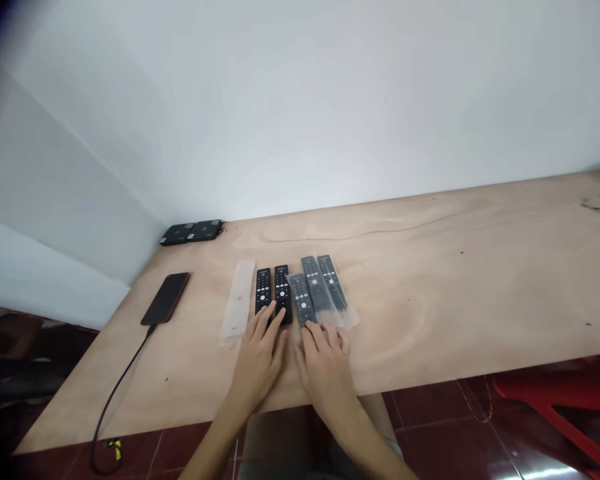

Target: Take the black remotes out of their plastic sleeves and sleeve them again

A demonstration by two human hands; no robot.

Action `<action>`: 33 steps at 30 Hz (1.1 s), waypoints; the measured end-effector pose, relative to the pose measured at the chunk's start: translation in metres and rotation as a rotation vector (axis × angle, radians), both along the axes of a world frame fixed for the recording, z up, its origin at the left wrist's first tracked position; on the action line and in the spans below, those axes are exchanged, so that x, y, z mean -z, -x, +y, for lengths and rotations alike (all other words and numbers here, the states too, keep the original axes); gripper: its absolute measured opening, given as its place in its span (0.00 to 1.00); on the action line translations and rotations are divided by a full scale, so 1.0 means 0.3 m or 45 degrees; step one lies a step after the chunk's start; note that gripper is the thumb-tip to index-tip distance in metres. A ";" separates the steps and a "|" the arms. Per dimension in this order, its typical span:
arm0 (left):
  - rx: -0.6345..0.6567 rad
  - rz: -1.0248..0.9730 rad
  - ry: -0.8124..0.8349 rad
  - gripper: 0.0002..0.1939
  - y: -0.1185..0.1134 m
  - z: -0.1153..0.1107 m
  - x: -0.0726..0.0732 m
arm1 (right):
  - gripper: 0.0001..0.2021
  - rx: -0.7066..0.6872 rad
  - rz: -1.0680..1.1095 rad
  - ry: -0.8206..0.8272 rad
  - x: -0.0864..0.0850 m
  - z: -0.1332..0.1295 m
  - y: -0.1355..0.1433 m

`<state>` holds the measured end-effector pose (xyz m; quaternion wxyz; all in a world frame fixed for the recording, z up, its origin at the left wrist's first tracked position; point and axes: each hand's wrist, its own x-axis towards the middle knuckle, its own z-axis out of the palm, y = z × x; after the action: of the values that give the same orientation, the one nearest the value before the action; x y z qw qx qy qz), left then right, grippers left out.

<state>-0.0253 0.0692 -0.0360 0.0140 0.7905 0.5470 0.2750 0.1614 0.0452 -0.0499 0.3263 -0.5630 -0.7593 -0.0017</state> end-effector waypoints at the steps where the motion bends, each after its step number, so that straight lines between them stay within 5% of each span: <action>1: -0.015 -0.002 0.002 0.28 -0.003 -0.001 0.010 | 0.10 -0.015 0.013 0.015 -0.004 -0.024 -0.014; 10: -0.055 -0.064 0.042 0.24 -0.012 0.030 0.011 | 0.17 -0.093 0.288 0.220 -0.023 -0.140 -0.186; 17: -0.020 -0.136 0.107 0.20 -0.008 0.045 -0.012 | 0.14 -0.295 0.391 0.366 -0.038 -0.085 -0.336; 26: -0.007 -0.181 0.054 0.23 -0.002 0.038 -0.028 | 0.24 -0.520 0.440 0.508 -0.061 -0.026 -0.450; 30: 0.171 -0.227 -0.071 0.22 0.002 -0.010 -0.048 | 0.25 -0.545 0.443 0.570 -0.074 -0.014 -0.444; 33: 0.387 -0.103 0.020 0.24 -0.008 -0.057 -0.064 | 0.27 -0.623 0.440 0.605 -0.104 0.006 -0.410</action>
<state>-0.0229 0.0520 -0.0167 0.0839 0.8523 0.4222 0.2971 0.2843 0.0470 -0.0187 0.3006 -0.4171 -0.7843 0.3471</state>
